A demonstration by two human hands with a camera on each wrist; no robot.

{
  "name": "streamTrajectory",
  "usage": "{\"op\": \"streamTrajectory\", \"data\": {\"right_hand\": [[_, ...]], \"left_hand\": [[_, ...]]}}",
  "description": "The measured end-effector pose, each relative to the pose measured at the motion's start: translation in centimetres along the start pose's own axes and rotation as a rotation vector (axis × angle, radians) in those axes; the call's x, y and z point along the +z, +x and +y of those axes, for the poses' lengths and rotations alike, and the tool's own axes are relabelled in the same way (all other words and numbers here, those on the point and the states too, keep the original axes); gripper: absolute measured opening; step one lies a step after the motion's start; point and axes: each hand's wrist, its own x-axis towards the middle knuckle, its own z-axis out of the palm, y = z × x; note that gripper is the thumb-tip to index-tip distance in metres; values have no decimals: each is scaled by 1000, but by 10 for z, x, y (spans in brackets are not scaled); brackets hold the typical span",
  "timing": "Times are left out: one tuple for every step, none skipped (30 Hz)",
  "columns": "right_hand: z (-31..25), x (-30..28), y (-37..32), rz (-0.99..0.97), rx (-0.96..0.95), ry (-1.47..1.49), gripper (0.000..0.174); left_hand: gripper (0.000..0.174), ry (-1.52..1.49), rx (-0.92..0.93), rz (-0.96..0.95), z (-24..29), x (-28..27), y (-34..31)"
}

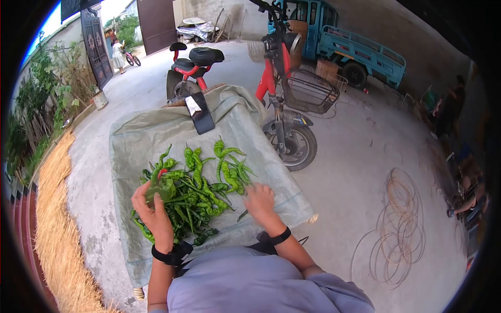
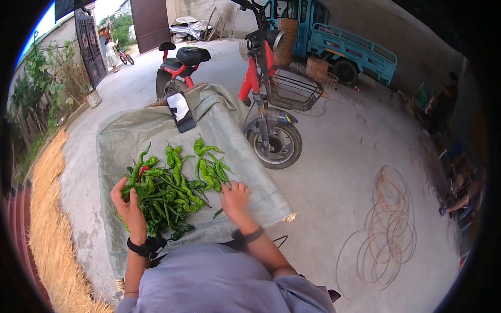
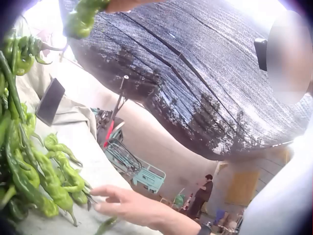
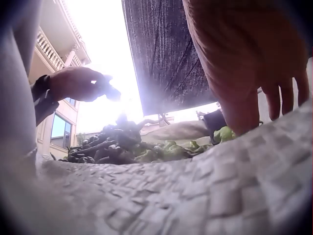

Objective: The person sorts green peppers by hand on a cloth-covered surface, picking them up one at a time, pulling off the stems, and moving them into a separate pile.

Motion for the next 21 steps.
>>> {"op": "streamTrajectory", "data": {"right_hand": [[2,2,-2,-19,-29,-32,51],[3,3,-3,-38,-56,-65,51],[2,1,-3,-29,-60,-53,49],[0,-3,-4,-22,-62,-43,47],[0,-6,-4,-12,-62,-34,45],[1,-5,-5,5,-73,0,39],[3,-3,-5,21,-83,32,33],[5,-1,-6,36,-96,63,27],[6,1,-7,5,-81,79,25],[6,3,-7,-25,-68,96,23],[5,5,-7,-55,-56,113,20],[3,6,-6,-47,-34,107,20],[1,7,-5,-40,-11,102,21],[0,8,-5,-35,12,97,21],[-1,8,-5,-19,19,101,23],[-1,6,-5,-5,28,104,25],[-1,4,-4,10,39,106,27],[-2,4,-3,15,89,116,31],[-4,4,-1,21,137,125,35],[-4,3,1,27,184,135,39],[-3,1,4,78,208,147,42]], "left_hand": [[49,23,-24,-67,-7,0,-1],[51,157,29,-58,-9,4,-2],[53,291,81,-51,-8,7,-4],[56,423,135,-46,-9,10,-6],[62,417,115,-17,-12,13,-10],[63,504,142,15,-16,14,-9],[64,592,168,48,-21,12,-6],[65,679,192,81,-27,11,-3],[63,646,167,51,-34,8,0],[61,649,157,35,-41,5,3],[60,653,146,21,-47,3,5],[58,657,135,8,-47,1,7],[56,644,161,12,-44,1,6],[55,632,185,13,-37,0,3],[53,621,209,11,-31,1,0],[52,569,210,-57,-29,3,-2],[52,515,210,-126,-27,7,-3],[51,460,209,-192,-28,10,-5],[58,504,237,-239,-38,15,-7],[61,506,256,-299,-43,20,-10],[65,512,270,-359,-45,24,-10]]}}
